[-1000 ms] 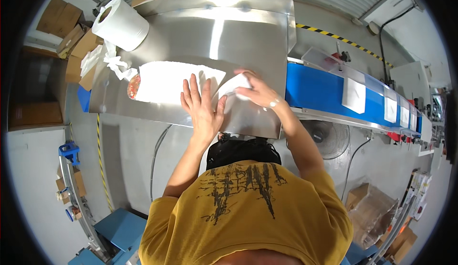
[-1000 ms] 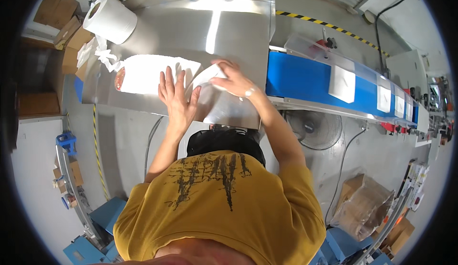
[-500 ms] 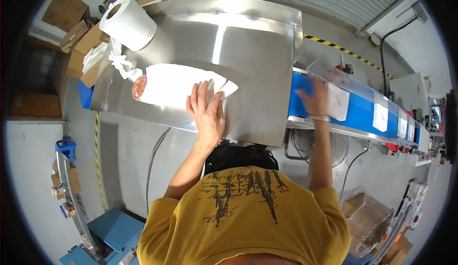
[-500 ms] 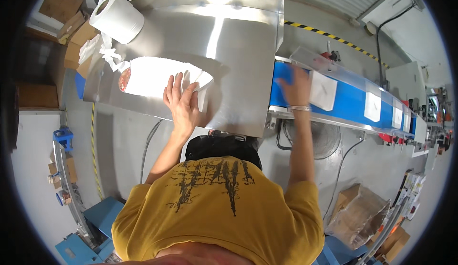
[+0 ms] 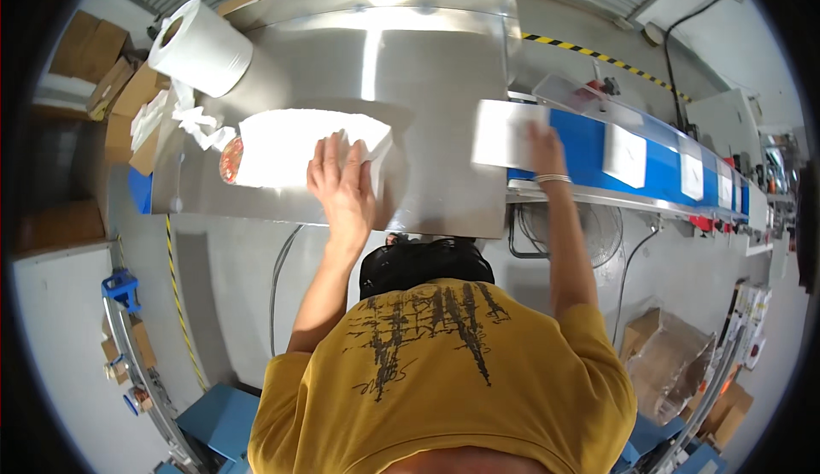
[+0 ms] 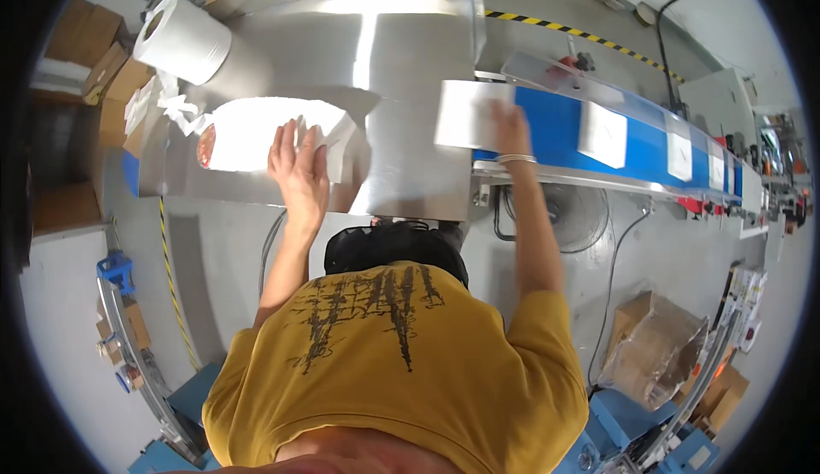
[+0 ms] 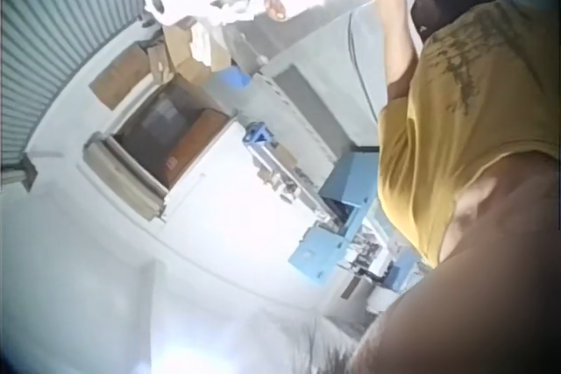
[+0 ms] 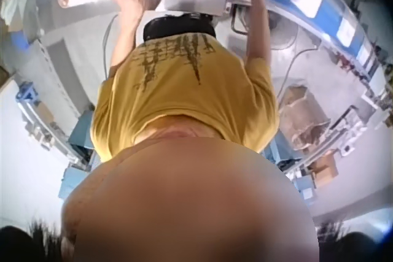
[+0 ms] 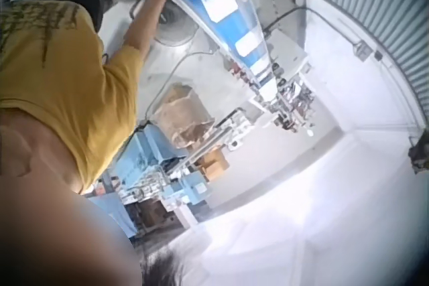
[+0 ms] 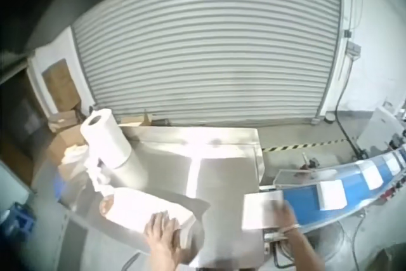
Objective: Transferring stacks of folded paper napkins from a production machine onto a moving conveyor belt.
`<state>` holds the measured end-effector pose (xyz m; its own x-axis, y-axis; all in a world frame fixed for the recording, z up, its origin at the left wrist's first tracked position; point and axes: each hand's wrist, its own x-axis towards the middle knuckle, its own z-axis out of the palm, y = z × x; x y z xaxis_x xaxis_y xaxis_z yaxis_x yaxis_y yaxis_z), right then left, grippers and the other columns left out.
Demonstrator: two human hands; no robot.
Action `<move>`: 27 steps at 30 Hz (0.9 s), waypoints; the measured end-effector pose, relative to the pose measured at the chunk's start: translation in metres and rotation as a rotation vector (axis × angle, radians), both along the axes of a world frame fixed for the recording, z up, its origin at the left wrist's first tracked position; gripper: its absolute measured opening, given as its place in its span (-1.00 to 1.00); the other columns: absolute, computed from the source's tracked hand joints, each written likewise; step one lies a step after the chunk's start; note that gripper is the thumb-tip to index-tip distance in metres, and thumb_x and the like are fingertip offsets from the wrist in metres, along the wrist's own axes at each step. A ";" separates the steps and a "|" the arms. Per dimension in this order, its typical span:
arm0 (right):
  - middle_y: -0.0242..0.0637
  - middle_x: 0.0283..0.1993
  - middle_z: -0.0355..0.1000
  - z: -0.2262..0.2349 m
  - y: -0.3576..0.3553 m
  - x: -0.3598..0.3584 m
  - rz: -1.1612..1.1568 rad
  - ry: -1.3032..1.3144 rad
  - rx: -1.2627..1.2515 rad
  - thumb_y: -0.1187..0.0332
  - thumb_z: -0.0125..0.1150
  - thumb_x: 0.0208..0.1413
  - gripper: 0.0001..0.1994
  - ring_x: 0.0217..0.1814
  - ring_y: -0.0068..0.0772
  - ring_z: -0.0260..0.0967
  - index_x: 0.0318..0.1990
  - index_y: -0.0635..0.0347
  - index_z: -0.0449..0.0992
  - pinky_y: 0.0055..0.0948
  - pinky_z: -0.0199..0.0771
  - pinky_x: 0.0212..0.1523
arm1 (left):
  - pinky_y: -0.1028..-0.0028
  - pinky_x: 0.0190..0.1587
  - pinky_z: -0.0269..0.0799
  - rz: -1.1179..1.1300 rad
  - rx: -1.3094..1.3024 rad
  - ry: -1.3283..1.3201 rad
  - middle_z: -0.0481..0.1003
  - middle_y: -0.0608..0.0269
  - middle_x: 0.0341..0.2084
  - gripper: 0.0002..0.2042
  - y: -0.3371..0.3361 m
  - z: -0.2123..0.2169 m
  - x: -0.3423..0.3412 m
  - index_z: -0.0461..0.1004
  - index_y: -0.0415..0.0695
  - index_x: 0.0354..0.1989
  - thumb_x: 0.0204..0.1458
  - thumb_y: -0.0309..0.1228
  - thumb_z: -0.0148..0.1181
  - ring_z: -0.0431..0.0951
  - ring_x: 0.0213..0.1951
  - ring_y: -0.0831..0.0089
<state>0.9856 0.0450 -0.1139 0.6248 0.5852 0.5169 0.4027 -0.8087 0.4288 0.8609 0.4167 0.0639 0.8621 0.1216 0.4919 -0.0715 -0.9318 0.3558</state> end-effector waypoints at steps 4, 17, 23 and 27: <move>0.02 0.11 0.28 0.110 0.003 -0.013 -0.963 0.519 0.823 0.05 0.19 -0.01 -0.37 0.03 -0.11 0.28 0.17 0.19 0.24 -0.17 0.24 0.03 | 0.03 0.22 -0.03 -0.002 -0.019 -0.032 0.25 0.03 0.13 -0.70 0.000 -0.004 -0.002 0.50 -0.15 -0.08 -0.05 -0.55 0.17 0.15 0.21 -0.01; -0.22 0.14 0.25 0.119 0.204 -0.019 0.464 1.295 1.080 0.26 0.25 0.06 -0.58 0.20 -0.38 0.18 0.03 0.24 0.34 -0.34 0.26 0.12 | -0.08 0.26 -0.27 0.010 -0.108 0.062 0.02 -0.02 0.29 -0.65 0.006 0.012 -0.001 0.46 -0.13 -0.05 -0.07 -0.44 0.22 -0.14 0.34 -0.07; -0.32 -0.41 0.46 0.079 0.069 -0.018 -0.178 0.896 1.478 0.12 0.15 0.13 -0.65 -0.37 -0.49 0.32 -0.32 0.32 0.48 -0.42 0.36 -0.31 | -0.03 0.21 -0.06 0.017 -0.022 0.010 0.23 -0.01 0.16 -0.67 0.015 -0.002 0.003 0.46 -0.15 -0.04 -0.05 -0.52 0.16 0.11 0.22 -0.06; -0.07 -0.29 0.51 0.082 -0.009 -0.002 -0.721 0.608 1.013 -0.06 0.16 0.02 -0.48 -0.25 -0.01 0.44 -0.12 0.28 0.42 -0.24 0.41 -0.19 | -0.02 0.20 -0.06 0.015 -0.021 -0.017 0.23 0.02 0.15 -0.69 0.015 -0.006 0.004 0.50 -0.14 -0.09 -0.08 -0.57 0.16 0.12 0.22 -0.04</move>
<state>0.9832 0.0356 -0.0322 0.9039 -0.4237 0.0584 -0.3231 -0.7660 -0.5558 0.8649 0.4319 0.0578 0.8518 0.1453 0.5032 -0.0634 -0.9251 0.3745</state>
